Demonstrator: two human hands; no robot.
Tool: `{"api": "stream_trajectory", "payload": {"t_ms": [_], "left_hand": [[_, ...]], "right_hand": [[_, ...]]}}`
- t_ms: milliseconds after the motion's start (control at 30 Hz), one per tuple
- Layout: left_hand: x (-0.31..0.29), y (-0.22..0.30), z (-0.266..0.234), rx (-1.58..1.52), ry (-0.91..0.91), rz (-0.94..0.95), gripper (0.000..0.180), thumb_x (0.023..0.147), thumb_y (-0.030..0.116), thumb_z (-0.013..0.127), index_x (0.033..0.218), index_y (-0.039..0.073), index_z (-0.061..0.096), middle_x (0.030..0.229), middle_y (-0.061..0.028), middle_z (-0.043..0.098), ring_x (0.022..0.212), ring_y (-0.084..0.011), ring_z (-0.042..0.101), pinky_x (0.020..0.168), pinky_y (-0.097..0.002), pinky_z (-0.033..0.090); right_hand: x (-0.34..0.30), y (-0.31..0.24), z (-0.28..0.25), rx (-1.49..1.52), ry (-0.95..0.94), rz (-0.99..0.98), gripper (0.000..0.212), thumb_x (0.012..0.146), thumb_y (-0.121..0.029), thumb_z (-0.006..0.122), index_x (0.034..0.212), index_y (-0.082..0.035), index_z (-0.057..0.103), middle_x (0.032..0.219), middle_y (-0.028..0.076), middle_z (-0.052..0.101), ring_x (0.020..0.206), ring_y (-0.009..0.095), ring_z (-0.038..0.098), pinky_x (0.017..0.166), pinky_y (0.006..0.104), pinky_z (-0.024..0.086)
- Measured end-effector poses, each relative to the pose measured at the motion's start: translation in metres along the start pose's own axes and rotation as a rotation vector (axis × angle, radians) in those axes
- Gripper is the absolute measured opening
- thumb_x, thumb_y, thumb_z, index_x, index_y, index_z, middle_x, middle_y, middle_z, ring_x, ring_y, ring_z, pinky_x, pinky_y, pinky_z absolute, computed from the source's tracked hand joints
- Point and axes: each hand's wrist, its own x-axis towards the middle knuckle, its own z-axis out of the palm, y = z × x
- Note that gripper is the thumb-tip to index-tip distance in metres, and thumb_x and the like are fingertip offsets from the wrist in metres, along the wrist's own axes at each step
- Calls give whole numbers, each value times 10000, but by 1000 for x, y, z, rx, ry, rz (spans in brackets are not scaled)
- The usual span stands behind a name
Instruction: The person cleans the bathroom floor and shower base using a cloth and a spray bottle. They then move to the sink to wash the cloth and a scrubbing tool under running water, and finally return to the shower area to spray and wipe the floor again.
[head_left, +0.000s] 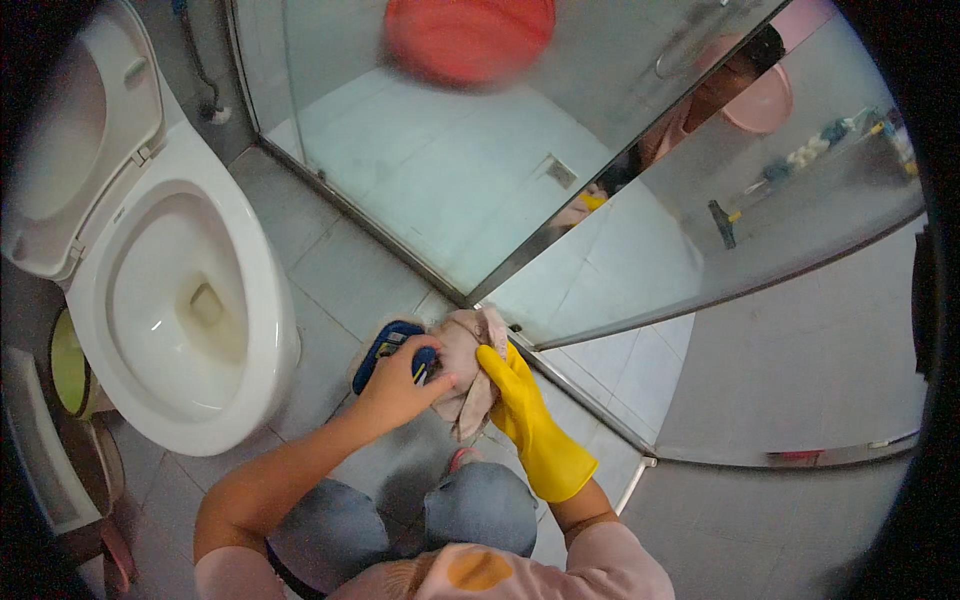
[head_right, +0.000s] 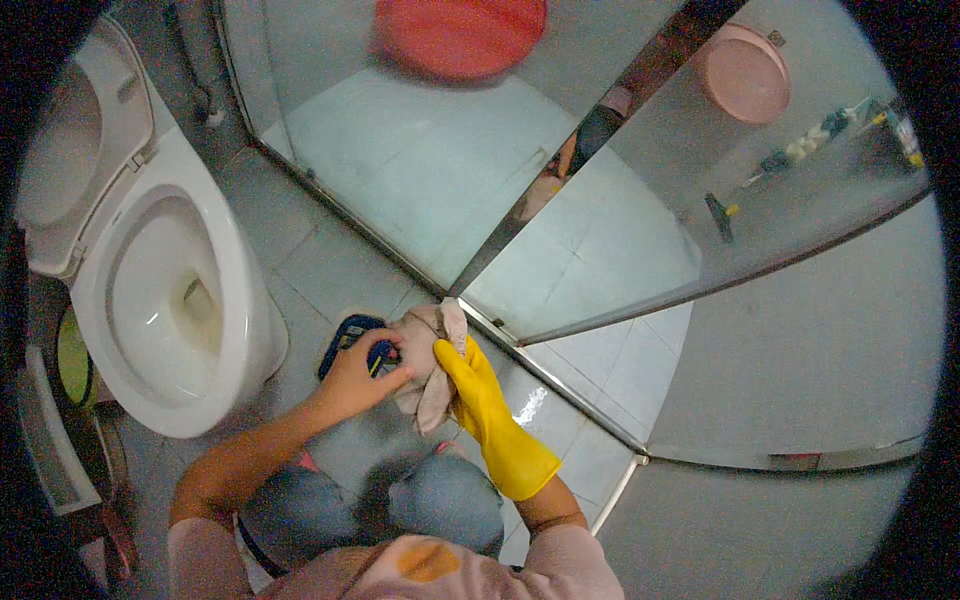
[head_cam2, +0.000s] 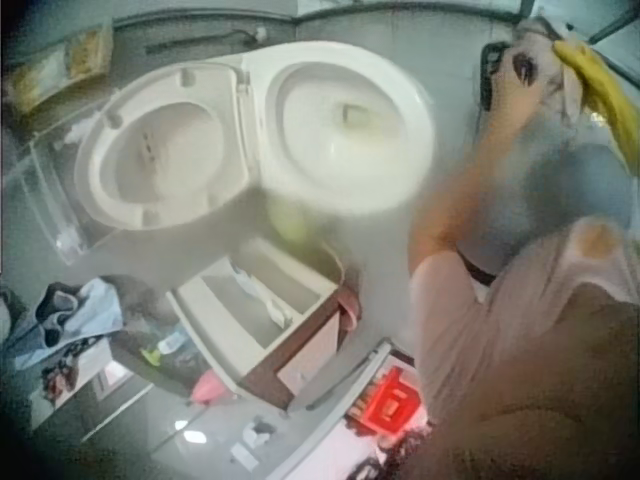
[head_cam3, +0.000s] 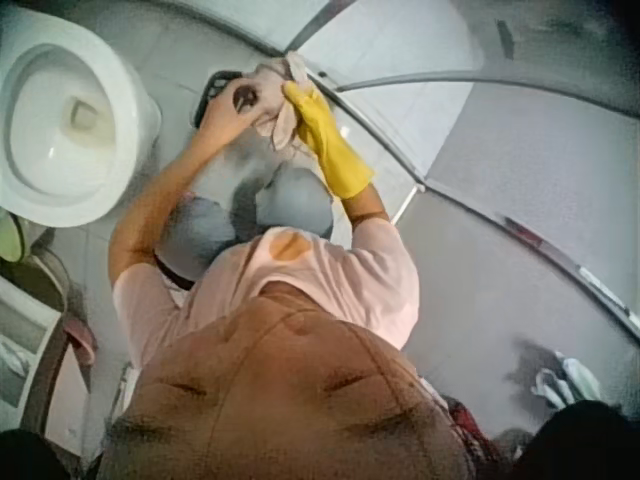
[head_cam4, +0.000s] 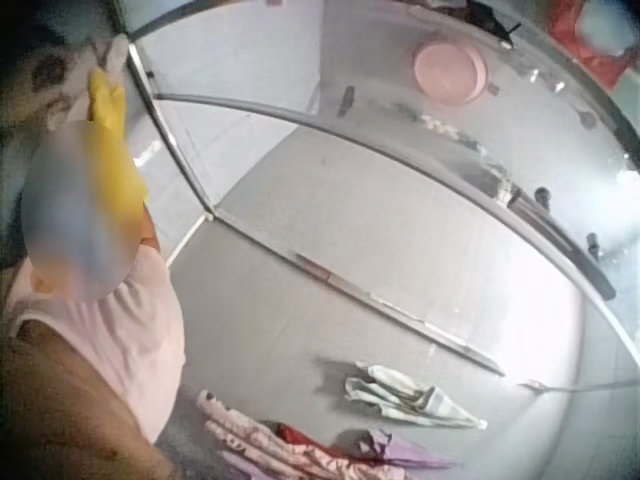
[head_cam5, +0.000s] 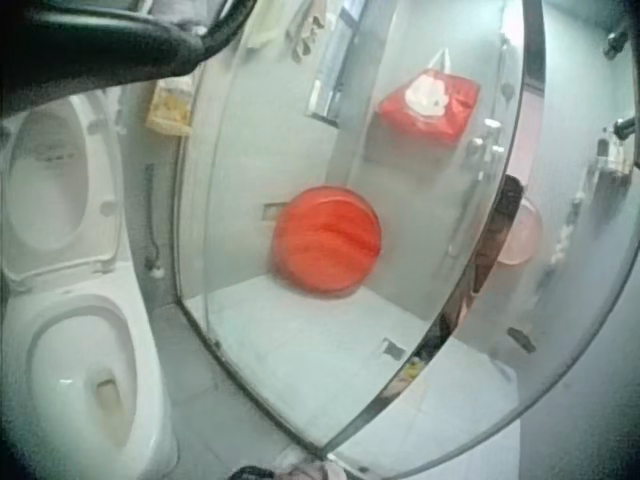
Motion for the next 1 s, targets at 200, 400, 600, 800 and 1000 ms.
{"api": "stream_trajectory", "payload": {"t_ms": [200,400,600,800,1000], "left_hand": [[15,-21,17,-124,67,-236,703,627,347,783,1154,20,452,1142,-181,503,1018,-276,504,843,-346,429],[15,-19,8,-814,-289,-385,443,740,140,708,1100,15,482,626,-12,519,406,-57,402,367,-223,303],[15,-19,-3,-248,-86,-246,262,785,156,665,990,29,562,737,-61,608,630,-110,537,572,-254,421],[6,-43,-17,-406,123,-132,93,845,128,584,885,55,541,796,-29,630,505,-56,464,427,-218,376],[-2,-35,-19,-477,-34,-170,123,824,70,576,924,7,541,801,-73,626,788,-120,597,720,-253,462]], "right_hand": [[2,16,-21,164,-114,48,467,881,-196,544,1287,-37,375,1230,108,478,1090,212,494,912,348,410],[1,8,-22,-402,-21,-245,574,839,-224,616,1327,-69,359,1249,67,472,1112,160,465,930,310,376],[28,28,-45,-179,27,16,653,801,-200,657,1345,-41,332,1262,97,472,1154,206,451,968,339,361],[14,-150,52,-1569,247,-1462,383,799,-121,618,1167,-80,518,1070,83,584,963,191,564,804,298,441],[73,-217,105,-2379,805,-1808,371,737,-95,573,1092,-198,607,966,-5,637,761,176,618,625,275,474]]}}
